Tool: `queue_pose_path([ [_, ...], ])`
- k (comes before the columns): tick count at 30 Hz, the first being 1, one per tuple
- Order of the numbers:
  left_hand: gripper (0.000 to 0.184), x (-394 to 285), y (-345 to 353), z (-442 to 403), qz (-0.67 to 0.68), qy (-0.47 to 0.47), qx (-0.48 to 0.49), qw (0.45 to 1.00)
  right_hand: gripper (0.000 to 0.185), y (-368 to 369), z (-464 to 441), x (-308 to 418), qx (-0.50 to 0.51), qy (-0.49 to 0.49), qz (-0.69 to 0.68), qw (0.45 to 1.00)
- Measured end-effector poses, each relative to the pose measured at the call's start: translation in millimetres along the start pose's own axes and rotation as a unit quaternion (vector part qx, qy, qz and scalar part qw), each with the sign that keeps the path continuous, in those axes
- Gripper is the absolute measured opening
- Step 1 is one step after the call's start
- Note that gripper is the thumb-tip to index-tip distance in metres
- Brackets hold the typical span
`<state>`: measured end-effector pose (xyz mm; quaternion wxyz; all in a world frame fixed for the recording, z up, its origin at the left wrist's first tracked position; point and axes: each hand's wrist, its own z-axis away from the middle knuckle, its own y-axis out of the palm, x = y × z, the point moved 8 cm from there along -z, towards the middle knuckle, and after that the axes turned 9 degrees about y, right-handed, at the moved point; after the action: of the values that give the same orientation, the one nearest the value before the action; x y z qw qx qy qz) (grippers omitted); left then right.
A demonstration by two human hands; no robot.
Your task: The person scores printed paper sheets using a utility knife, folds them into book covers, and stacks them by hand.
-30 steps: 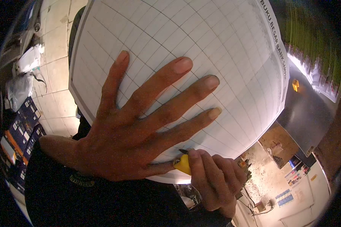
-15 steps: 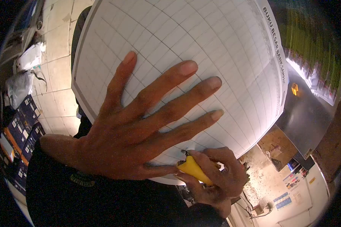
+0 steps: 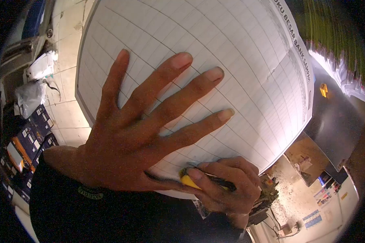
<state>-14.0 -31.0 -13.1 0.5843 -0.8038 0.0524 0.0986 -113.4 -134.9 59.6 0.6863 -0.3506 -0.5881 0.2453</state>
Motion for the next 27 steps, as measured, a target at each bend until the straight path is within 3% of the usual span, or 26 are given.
queue_pose_path([
  [2, 0.098, 0, -4, -1, -0.01, 0.001, -0.002, 1.0, 0.027, -1, 1, 4, -0.034, -0.06, 0.006, 0.998],
  [5, 0.099, -1, -18, -7, -0.005, 0.002, 0.046, 0.999, 0.024, -2, -2, 6, -0.021, -0.076, 0.016, 0.997],
  [7, 0.1, 5, -25, -10, 0.242, -0.098, 0.042, 0.964, 0.027, -4, -3, 6, -0.014, -0.09, 0.017, 0.996],
  [14, 0.102, 3, -20, -6, 0.254, -0.081, 0.028, 0.963, 0.04, -8, 6, -3, -0.032, -0.056, -0.04, 0.997],
  [24, 0.108, 4, -19, -7, 0.265, -0.074, 0.039, 0.961, 0.038, -5, -4, -3, -0.038, -0.071, -0.035, 0.996],
  [26, 0.109, 5, -23, -10, 0.259, -0.059, 0.04, 0.963, 0.035, -10, -2, -15, -0.073, -0.061, -0.152, 0.984],
  [27, 0.109, 6, -23, -9, 0.262, -0.057, 0.051, 0.962, 0.035, -10, 3, -18, -0.09, -0.065, -0.143, 0.984],
])
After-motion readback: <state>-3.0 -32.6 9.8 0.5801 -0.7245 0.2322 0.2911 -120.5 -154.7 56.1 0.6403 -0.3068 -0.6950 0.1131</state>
